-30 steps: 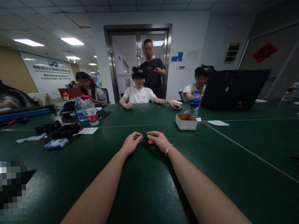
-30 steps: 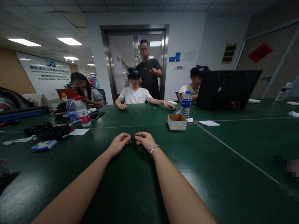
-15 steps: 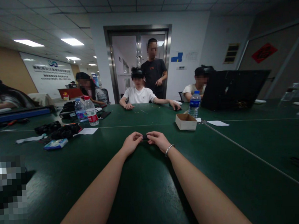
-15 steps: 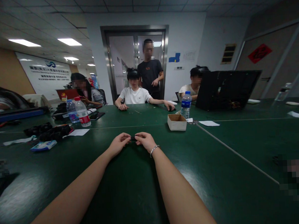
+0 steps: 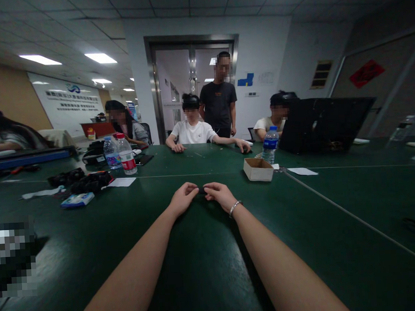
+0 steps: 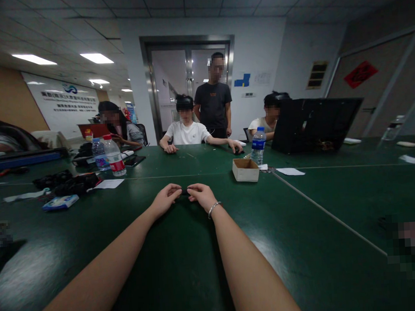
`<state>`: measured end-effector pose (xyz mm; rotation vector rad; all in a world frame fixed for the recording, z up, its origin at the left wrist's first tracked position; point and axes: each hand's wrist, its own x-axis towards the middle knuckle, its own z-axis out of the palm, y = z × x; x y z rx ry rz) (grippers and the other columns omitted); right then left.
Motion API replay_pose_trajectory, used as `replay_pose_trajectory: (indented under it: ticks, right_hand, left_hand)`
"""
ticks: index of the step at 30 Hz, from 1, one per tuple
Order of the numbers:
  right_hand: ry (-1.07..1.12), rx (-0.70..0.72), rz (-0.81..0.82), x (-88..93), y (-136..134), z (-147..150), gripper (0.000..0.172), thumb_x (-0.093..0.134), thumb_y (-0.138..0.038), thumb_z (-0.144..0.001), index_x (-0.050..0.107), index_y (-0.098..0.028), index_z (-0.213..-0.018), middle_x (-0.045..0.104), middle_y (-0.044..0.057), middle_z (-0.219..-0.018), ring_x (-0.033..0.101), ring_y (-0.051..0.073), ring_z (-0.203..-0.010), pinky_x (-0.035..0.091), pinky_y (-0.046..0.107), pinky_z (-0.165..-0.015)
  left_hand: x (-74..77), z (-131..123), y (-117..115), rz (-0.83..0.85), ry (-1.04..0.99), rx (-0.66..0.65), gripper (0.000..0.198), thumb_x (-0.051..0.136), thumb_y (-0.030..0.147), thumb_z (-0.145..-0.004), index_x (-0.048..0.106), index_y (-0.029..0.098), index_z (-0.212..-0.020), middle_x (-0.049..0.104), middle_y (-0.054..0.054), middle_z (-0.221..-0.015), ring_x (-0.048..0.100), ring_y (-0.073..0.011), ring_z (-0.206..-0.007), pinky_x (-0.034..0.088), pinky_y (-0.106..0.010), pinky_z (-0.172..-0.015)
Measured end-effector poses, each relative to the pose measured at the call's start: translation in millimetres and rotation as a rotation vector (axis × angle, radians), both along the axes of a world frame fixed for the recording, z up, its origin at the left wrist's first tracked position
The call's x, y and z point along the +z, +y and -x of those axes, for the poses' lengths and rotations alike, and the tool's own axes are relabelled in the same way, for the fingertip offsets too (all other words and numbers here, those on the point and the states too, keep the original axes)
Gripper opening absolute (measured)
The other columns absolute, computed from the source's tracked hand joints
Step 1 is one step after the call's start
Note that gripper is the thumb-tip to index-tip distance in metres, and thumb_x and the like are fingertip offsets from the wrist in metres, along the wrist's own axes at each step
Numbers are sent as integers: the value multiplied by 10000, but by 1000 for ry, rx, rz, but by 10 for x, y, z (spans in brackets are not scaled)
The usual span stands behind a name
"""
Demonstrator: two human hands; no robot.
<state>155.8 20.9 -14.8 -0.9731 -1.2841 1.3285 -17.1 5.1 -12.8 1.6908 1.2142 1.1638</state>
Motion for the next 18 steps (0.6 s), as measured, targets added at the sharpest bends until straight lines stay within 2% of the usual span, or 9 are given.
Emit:
replay_pose_trajectory:
  ticks: [3, 6, 18]
  right_hand:
    - [-5, 3, -10, -11, 7, -8, 148, 677, -91, -722, 652, -104, -867, 647, 35, -717, 593, 75, -532, 504, 150, -498]
    - [-10, 0, -9, -1, 1, -8, 143, 669, -81, -726, 649, -99, -866, 647, 40, -721, 595, 77, -535, 504, 151, -499]
    - [-6, 3, 19, 35, -19, -14, 133, 634, -57, -753, 647, -94, -879, 645, 43, -724, 597, 76, -538, 508, 143, -508]
  left_hand:
    - [-3, -9, 4, 49, -1, -14, 315, 488, 422, -803, 554, 163, -969, 639, -61, -840, 589, -159, -741, 457, -286, -690]
    - [0, -8, -3, 32, 2, -30, 293, 489, 397, -808, 552, 163, -973, 637, -49, -784, 592, -153, -729, 449, -268, -674]
    - [-29, 26, 13, -29, -20, -70, 268, 588, 290, -757, 558, 176, -998, 622, -52, -926, 586, -160, -862, 451, -294, -800]
